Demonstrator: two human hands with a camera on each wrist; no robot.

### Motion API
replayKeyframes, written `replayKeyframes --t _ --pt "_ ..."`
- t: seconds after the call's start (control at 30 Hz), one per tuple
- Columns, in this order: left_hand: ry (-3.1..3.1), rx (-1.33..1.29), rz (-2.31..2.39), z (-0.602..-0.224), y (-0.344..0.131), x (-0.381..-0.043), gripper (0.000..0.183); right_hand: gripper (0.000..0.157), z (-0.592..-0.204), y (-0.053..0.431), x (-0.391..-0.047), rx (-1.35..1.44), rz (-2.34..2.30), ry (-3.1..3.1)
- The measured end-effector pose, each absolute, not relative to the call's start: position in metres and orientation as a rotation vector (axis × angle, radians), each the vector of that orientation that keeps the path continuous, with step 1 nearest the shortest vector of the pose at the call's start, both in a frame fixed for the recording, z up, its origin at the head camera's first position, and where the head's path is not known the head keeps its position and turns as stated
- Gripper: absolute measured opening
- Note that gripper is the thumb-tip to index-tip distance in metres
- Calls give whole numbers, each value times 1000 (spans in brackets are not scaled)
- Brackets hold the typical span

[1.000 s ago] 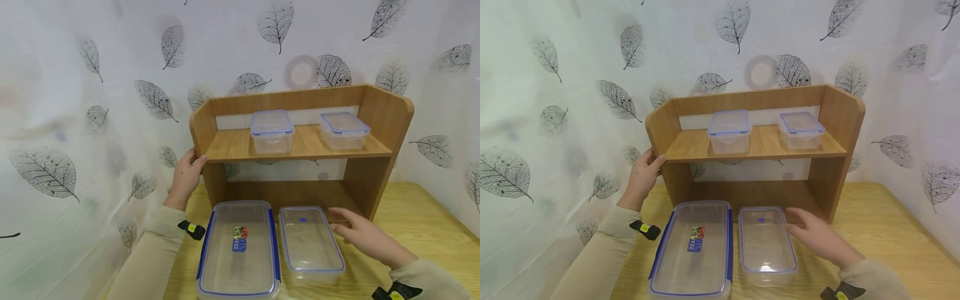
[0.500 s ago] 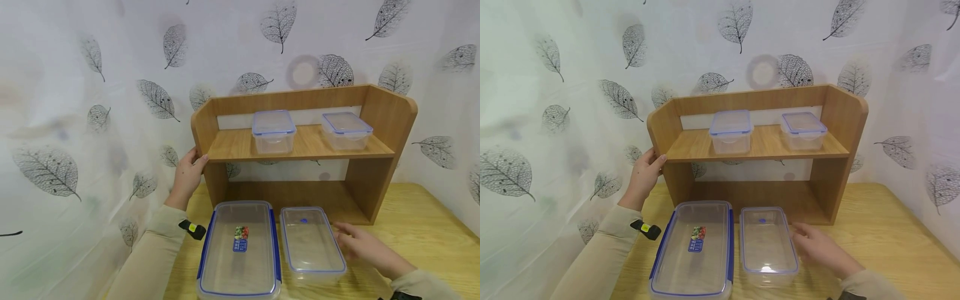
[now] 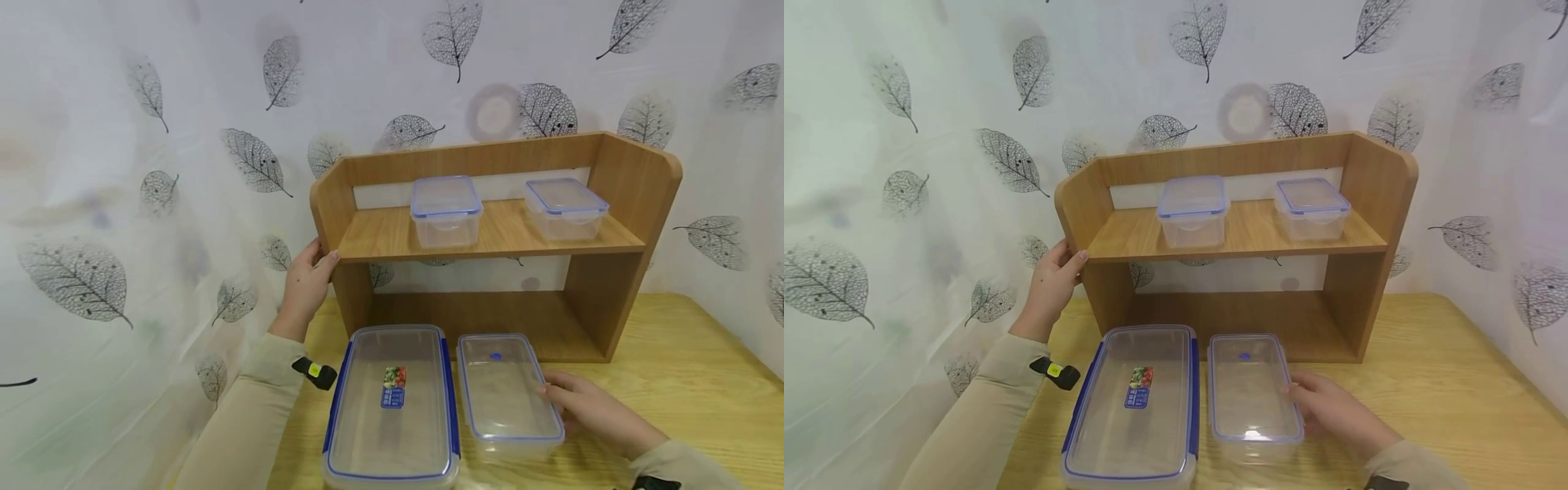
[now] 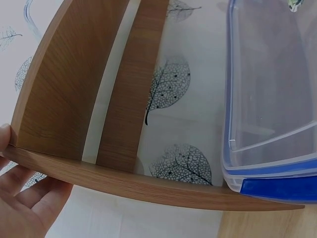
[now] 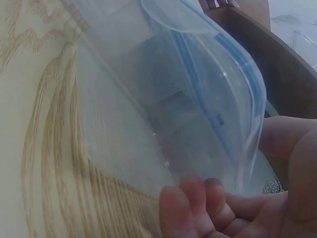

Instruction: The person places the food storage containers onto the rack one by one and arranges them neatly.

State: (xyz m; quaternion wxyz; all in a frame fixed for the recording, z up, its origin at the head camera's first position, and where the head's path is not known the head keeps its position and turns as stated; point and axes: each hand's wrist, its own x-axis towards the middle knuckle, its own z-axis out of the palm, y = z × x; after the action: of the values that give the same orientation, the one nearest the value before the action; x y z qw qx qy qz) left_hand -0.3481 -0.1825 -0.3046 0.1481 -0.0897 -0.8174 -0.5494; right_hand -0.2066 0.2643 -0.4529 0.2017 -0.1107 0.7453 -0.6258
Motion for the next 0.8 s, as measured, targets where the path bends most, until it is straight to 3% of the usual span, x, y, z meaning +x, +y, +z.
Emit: replayKeyframes --t 0.8 --pt "-2356 -237 -1590 -304 -181 -345 57 74 -456 262 -205 -296 -1830 2067"
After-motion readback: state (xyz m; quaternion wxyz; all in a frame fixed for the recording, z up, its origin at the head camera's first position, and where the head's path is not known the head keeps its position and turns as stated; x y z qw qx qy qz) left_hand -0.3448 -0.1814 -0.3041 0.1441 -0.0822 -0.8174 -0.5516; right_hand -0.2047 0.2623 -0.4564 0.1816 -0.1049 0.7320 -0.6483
